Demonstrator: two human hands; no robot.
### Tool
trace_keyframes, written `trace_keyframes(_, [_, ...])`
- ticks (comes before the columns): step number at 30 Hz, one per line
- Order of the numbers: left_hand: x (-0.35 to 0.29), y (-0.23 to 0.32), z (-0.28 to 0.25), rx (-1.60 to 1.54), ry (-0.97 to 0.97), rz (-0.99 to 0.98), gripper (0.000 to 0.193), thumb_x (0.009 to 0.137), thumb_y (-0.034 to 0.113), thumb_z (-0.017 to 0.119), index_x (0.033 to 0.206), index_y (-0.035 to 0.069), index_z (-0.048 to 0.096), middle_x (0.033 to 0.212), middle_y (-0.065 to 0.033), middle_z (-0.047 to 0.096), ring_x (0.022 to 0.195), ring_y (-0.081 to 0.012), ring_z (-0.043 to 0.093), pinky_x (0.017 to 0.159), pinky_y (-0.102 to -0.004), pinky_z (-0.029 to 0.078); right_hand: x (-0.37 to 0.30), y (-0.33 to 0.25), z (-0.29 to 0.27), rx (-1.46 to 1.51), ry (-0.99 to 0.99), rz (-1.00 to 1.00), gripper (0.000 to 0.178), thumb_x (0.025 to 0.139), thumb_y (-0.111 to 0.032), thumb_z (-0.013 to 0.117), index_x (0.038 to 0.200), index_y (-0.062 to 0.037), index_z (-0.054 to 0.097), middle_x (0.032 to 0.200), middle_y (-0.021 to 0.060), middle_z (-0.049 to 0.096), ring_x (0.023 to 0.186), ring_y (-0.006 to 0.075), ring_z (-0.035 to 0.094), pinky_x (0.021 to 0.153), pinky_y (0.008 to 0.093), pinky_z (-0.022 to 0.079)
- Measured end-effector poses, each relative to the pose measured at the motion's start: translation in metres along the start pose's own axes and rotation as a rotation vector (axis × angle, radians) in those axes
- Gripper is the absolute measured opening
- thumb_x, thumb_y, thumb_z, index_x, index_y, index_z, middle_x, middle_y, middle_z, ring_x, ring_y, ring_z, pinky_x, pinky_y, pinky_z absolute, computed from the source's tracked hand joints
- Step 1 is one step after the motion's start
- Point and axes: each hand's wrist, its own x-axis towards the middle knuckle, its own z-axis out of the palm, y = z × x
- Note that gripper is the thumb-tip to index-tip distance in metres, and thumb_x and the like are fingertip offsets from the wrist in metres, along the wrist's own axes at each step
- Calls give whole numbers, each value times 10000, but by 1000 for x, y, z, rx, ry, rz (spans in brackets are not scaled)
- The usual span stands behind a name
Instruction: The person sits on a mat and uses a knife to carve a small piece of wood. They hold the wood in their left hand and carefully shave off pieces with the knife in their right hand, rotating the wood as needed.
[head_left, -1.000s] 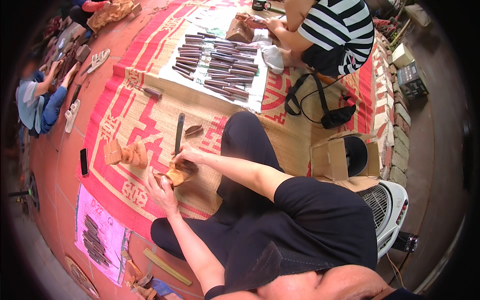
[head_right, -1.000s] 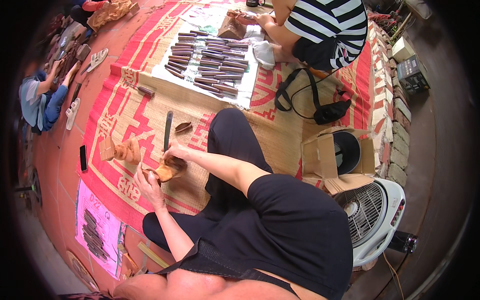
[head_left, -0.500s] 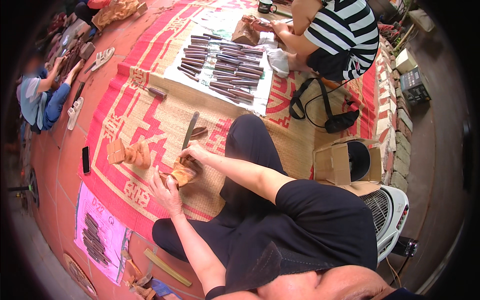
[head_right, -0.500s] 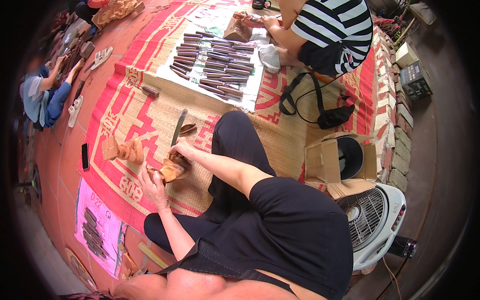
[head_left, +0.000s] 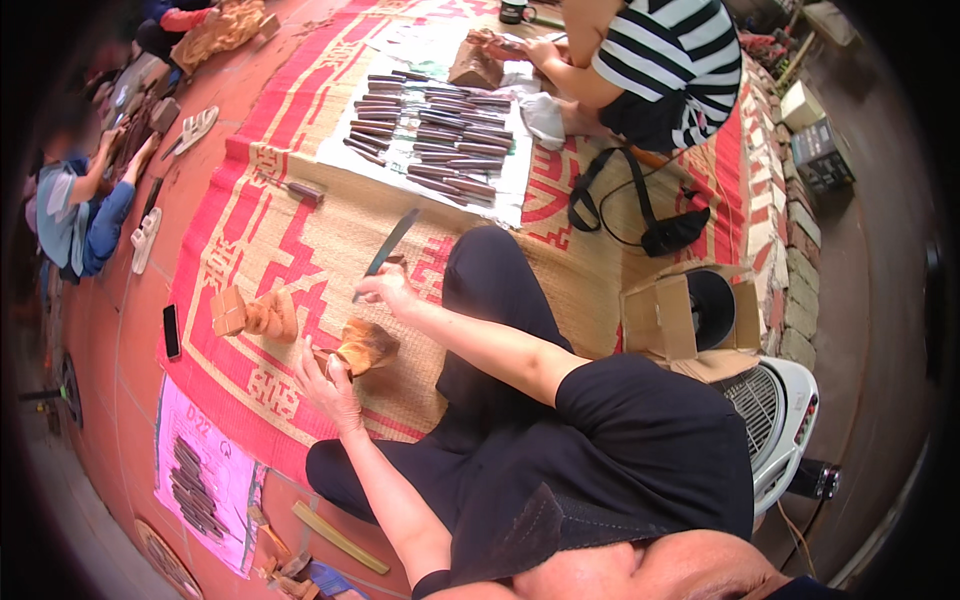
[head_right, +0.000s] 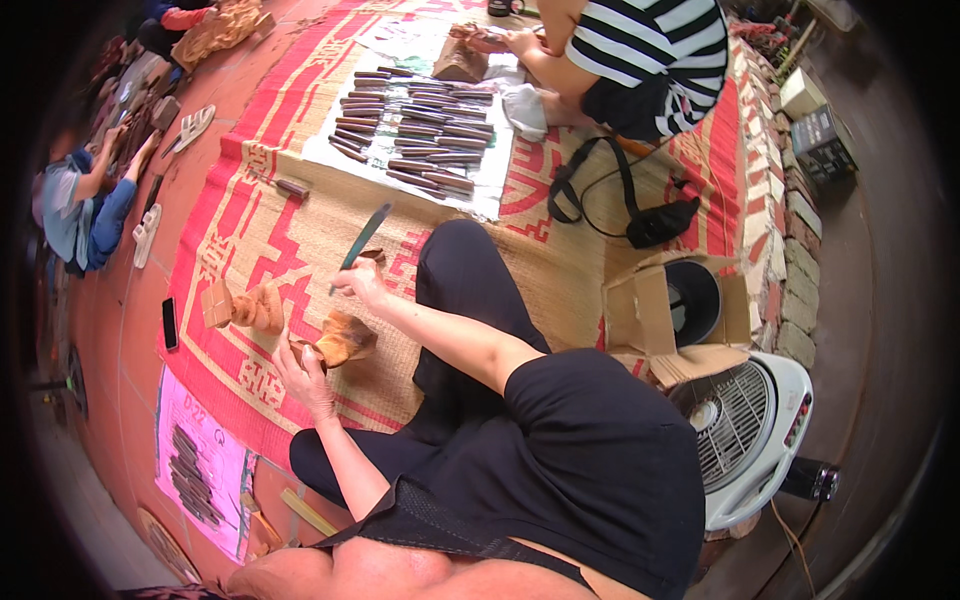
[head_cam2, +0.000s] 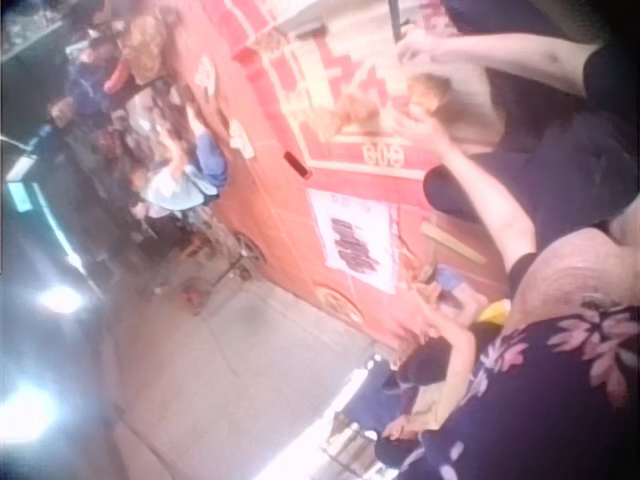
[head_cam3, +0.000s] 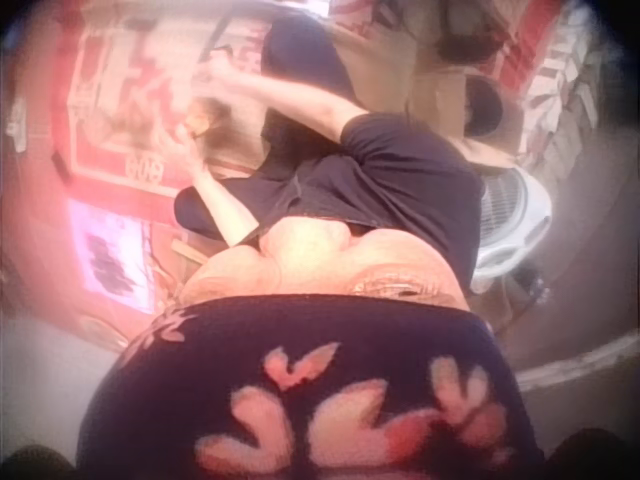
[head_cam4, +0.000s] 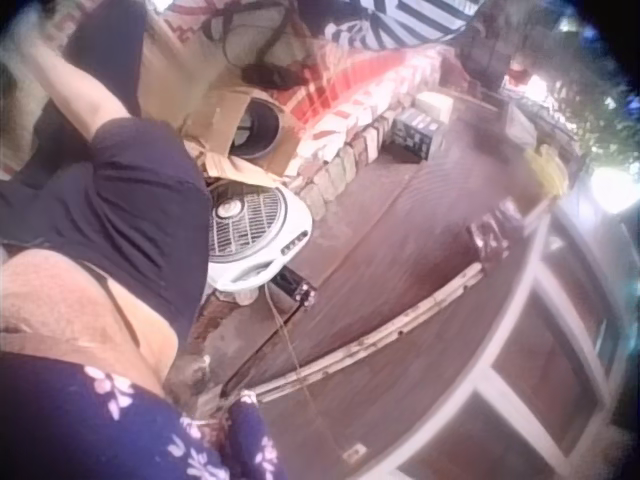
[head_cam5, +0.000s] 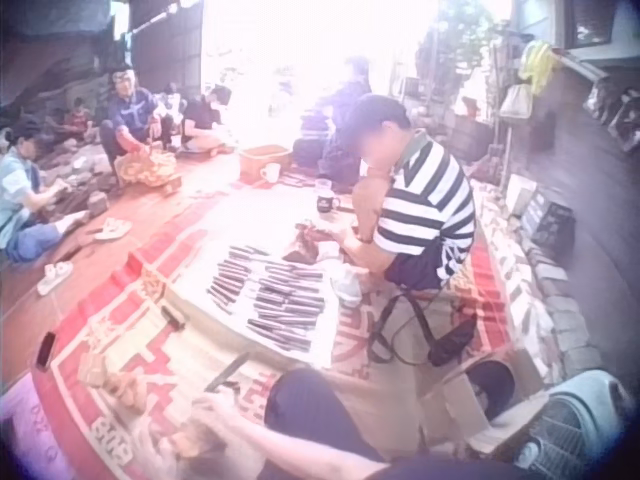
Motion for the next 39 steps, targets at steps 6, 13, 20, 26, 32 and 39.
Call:
trace_keyframes(6, [-1,-6,4,32,-37,-16,470,902,307,531,1315,84,533,1174,-173,552,1092,-354,516,946,-457,395,-63,-118,-69,345,150,-177,204,817,-206,709,872,-17,659,816,95,705,691,176,669,681,326,544])
trace_keyframes(13, [4,12,13,120,-88,-11,482,917,370,503,1317,102,524,1163,-162,544,1075,-348,504,928,-457,401,-161,-191,-257,463,534,-397,148,897,-212,652,851,-71,662,836,67,704,760,166,667,715,306,510])
trace_keyframes(20, [14,15,22,167,-38,71,471,872,272,552,1320,129,531,1115,-143,565,1033,-334,518,928,-452,402,-168,-177,-296,559,471,-272,214,910,-235,632,916,-26,676,856,74,702,786,179,671,694,328,523])
trace_keyframes(26, [10,9,17,185,8,89,469,876,280,541,1317,121,529,1111,-146,569,1021,-336,522,933,-440,398,-173,-173,-306,595,492,-337,230,898,-241,652,921,-13,668,868,94,695,794,197,666,717,349,530])
trace_keyframes(32, [8,20,15,147,-49,16,473,859,289,561,1293,101,537,1153,-171,550,1075,-363,501,945,-468,396,-162,-156,-334,668,547,-304,259,897,-238,660,960,13,642,880,102,683,828,211,660,723,361,540])
trace_keyframes(39, [10,19,13,141,-27,24,459,858,295,568,1261,76,546,1101,-169,547,1061,-362,504,933,-466,406,-162,-146,-327,571,627,-234,262,923,-248,629,929,14,648,827,97,667,806,204,655,691,349,549])
